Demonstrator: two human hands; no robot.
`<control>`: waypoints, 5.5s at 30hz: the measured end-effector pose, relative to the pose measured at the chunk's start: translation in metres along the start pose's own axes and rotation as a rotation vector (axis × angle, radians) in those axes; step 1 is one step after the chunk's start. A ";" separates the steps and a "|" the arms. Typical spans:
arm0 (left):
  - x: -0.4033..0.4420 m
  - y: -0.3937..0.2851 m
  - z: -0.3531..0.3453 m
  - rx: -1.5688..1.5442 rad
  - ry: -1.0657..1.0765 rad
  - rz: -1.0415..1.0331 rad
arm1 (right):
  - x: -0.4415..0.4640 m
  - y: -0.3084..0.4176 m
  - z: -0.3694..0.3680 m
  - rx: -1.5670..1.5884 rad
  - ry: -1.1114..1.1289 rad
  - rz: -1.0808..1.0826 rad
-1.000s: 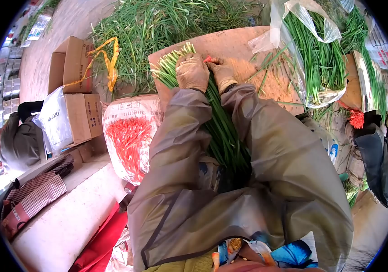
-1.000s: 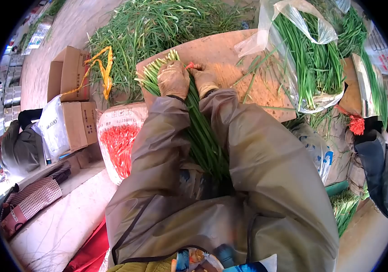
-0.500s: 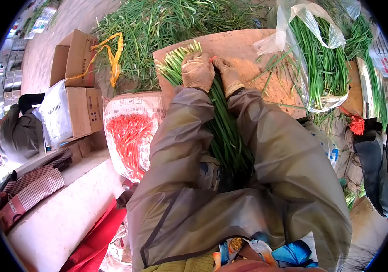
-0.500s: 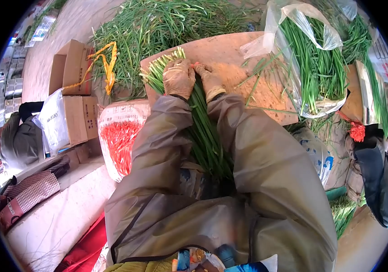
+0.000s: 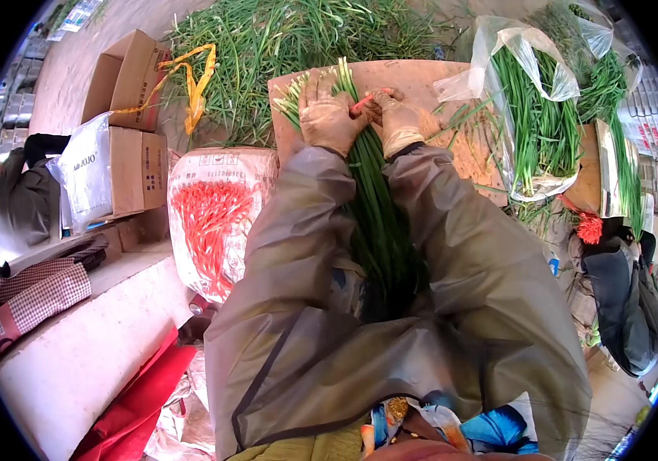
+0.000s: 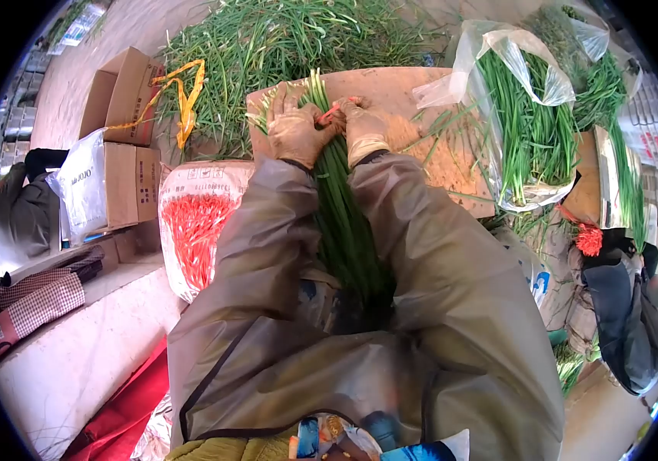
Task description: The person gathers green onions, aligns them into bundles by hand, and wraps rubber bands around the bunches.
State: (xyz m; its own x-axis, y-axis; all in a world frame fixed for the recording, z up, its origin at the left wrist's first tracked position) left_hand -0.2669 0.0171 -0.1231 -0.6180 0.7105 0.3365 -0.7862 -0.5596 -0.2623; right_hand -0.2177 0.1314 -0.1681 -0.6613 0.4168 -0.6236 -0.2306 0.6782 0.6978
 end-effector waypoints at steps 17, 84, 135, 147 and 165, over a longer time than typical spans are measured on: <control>-0.081 0.058 -0.028 -0.738 -0.325 0.901 | 0.032 0.010 0.060 -1.381 -0.377 0.449; -0.037 -0.061 0.065 -0.754 0.249 0.213 | -0.180 -0.076 0.195 -0.524 0.324 -0.409; -0.062 -0.137 -0.099 0.337 0.185 -0.071 | -0.081 0.064 0.060 -1.098 -0.089 0.561; -0.042 -0.139 0.005 0.037 0.287 0.190 | -0.221 0.088 0.180 -0.679 0.057 0.200; -0.124 -0.143 0.165 -1.364 0.282 -0.082 | -0.287 0.091 0.120 0.346 0.709 0.035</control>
State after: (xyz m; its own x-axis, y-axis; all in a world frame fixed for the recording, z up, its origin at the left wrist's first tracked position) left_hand -0.0775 -0.0616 0.0215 -0.4218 0.8729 0.2450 -0.1006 0.2235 -0.9695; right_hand 0.0366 0.1461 0.0318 -0.9883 0.0349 -0.1487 -0.0432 0.8702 0.4908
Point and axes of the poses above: each hand's wrist, its own x-axis towards the middle knuckle, its own z-axis out of the back of the hand, y = z × x, the point moved 3 cm from there along x, towards the middle knuckle, and after that the axes turned 13 degrees about -z, right-handed, at the moved point
